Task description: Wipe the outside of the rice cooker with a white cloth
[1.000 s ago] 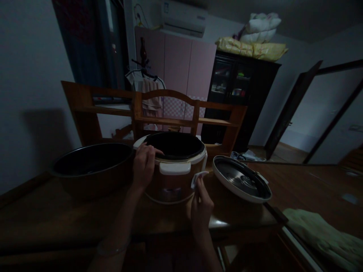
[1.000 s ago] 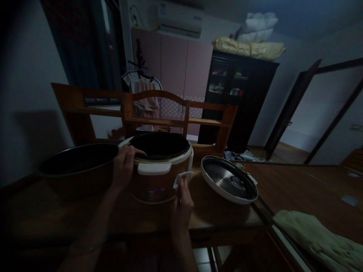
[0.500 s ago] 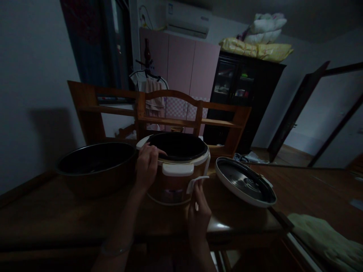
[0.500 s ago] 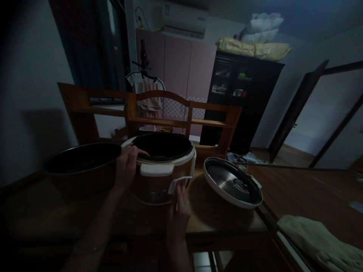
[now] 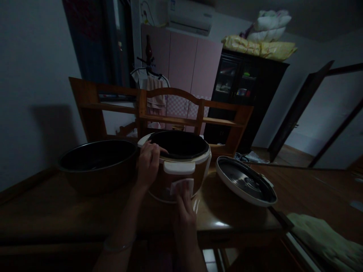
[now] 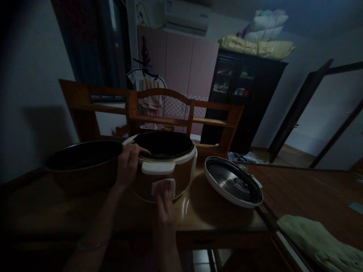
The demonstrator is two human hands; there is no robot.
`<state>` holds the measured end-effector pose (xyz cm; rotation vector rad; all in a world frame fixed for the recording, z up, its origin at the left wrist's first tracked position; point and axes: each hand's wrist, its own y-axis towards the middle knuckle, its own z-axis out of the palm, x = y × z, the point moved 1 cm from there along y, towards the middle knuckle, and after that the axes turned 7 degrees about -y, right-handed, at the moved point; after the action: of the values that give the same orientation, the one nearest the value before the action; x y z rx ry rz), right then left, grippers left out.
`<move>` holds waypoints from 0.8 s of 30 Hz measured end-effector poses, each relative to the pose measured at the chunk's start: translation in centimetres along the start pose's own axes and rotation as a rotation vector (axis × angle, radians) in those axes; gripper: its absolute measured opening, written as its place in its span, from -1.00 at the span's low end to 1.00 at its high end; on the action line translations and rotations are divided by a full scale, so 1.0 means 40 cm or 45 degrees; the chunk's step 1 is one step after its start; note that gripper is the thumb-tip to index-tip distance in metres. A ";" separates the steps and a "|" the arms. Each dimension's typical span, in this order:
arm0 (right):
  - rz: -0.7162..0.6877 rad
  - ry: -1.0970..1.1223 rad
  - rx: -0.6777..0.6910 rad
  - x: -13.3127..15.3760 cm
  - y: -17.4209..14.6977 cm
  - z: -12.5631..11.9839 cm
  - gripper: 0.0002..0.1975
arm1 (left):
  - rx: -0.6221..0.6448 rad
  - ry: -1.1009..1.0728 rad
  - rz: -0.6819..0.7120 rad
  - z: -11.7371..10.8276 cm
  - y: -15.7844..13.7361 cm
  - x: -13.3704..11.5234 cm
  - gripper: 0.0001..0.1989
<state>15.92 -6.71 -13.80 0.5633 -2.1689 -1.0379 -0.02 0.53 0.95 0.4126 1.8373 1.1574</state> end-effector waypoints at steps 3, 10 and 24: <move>0.228 0.021 -0.017 -0.027 -0.016 -0.004 -0.35 | 0.015 -0.010 0.017 0.000 0.000 0.004 -0.52; 0.283 0.022 -0.130 -0.045 0.092 -0.042 -0.41 | -0.028 -0.027 0.040 0.005 0.001 0.015 -0.53; 0.443 0.098 -0.320 -0.088 -0.008 -0.021 -0.50 | 0.005 -0.011 0.028 0.000 0.001 0.010 -0.51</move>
<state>18.98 -5.15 -15.00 0.1021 -1.9411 -1.0530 -0.25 0.80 0.76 0.4407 1.8322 1.1655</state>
